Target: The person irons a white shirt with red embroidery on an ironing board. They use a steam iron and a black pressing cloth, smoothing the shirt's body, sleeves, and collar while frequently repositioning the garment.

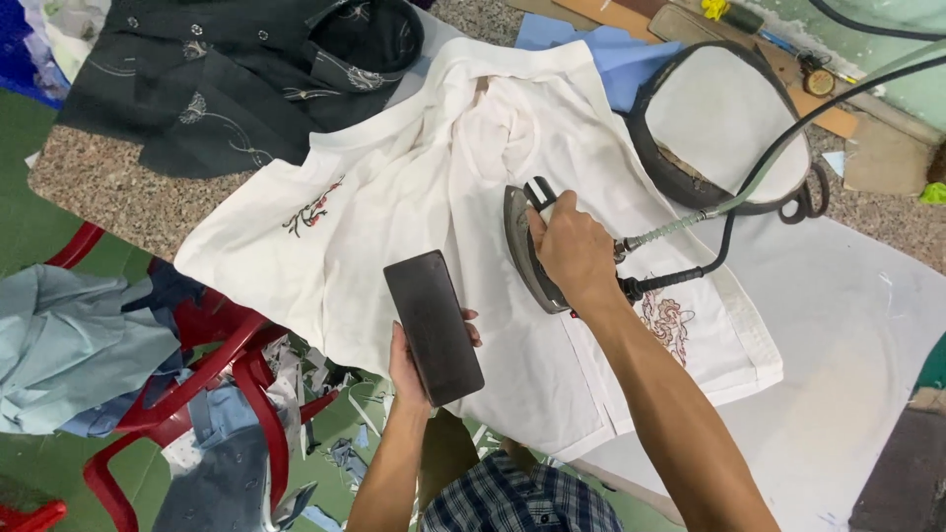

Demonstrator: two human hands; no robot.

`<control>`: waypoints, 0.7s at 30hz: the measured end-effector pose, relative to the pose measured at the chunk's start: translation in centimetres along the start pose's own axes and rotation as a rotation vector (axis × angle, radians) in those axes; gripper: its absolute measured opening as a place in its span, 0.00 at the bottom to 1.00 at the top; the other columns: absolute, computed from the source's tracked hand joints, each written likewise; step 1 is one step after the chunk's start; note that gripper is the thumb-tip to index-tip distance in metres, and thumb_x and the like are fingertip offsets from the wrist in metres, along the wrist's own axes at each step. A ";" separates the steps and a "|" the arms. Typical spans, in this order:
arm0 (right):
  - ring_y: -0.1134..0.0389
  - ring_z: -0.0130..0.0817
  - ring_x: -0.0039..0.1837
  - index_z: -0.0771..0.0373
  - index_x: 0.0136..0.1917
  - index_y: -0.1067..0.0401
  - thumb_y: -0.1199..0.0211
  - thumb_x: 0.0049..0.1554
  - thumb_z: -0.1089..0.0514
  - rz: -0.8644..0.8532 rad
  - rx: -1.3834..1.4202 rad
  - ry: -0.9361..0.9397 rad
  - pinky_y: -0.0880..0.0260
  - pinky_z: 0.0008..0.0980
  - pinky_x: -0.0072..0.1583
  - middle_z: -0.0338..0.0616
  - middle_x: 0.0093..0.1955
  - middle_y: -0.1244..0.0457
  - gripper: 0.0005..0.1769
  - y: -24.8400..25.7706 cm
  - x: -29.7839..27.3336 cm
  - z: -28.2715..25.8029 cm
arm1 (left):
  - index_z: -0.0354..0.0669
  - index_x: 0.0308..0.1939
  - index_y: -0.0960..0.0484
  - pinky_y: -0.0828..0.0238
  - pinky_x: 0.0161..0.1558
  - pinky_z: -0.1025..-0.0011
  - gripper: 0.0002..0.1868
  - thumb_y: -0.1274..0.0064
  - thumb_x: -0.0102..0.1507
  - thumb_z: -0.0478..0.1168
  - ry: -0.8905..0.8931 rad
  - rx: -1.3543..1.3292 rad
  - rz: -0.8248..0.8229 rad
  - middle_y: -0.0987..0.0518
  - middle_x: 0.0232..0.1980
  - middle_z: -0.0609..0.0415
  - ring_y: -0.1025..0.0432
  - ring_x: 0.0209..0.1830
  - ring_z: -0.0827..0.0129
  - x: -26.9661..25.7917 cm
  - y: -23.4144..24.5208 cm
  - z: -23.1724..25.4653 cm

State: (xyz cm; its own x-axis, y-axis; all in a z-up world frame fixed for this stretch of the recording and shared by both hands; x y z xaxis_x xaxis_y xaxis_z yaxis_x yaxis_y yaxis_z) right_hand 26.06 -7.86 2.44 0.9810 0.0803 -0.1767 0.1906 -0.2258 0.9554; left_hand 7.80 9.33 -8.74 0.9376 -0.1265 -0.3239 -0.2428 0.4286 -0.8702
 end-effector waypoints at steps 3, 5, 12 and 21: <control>0.26 0.59 0.38 0.63 0.46 0.38 0.49 0.68 0.43 0.001 0.003 0.010 0.24 0.51 0.38 0.63 0.32 0.33 0.20 0.3 0.2 -0.3 | 0.39 0.69 0.35 0.31 0.60 0.46 0.46 0.79 0.65 0.72 0.004 0.011 0.011 0.28 0.64 0.27 0.26 0.55 0.38 0.3 0.2 0.6; 0.26 0.59 0.38 0.64 0.46 0.37 0.51 0.68 0.43 -0.019 0.001 0.006 0.25 0.51 0.38 0.64 0.31 0.34 0.21 0.1 0.2 -0.4 | 0.37 0.69 0.36 0.32 0.61 0.46 0.47 0.75 0.65 0.74 -0.024 0.006 -0.017 0.29 0.64 0.26 0.27 0.56 0.37 0.2 0.1 1.3; 0.26 0.58 0.38 0.63 0.45 0.38 0.49 0.67 0.42 0.018 0.003 0.017 0.24 0.51 0.38 0.63 0.31 0.34 0.21 0.1 0.2 -0.3 | 0.39 0.70 0.34 0.30 0.62 0.52 0.41 0.80 0.69 0.67 0.086 0.193 0.213 0.26 0.66 0.32 0.25 0.58 0.44 -0.8 -5.7 3.4; 0.25 0.52 0.37 0.64 0.45 0.36 0.47 0.66 0.45 -0.061 0.077 -0.057 0.24 0.47 0.39 0.57 0.31 0.34 0.19 0.9 -11.5 3.9 | 0.58 0.79 0.39 0.33 0.63 0.54 0.34 0.45 0.69 0.45 -0.362 1.741 -0.389 0.27 0.58 0.39 0.30 0.60 0.49 9.3 -11.1 4.8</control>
State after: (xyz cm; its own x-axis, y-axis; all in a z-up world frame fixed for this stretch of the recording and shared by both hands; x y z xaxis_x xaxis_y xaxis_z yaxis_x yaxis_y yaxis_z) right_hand 15.14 -12.81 4.43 0.9675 0.0418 -0.2493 0.2503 -0.2958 0.9219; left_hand 20.36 7.67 -0.34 0.9303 -0.3592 0.0745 0.2635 0.7957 0.5453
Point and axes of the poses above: each hand's wrist, its own x-axis towards the middle knuckle, its own y-axis out of the back of the hand, z = x × y, the point moved 9 cm from there along x, towards the middle knuckle
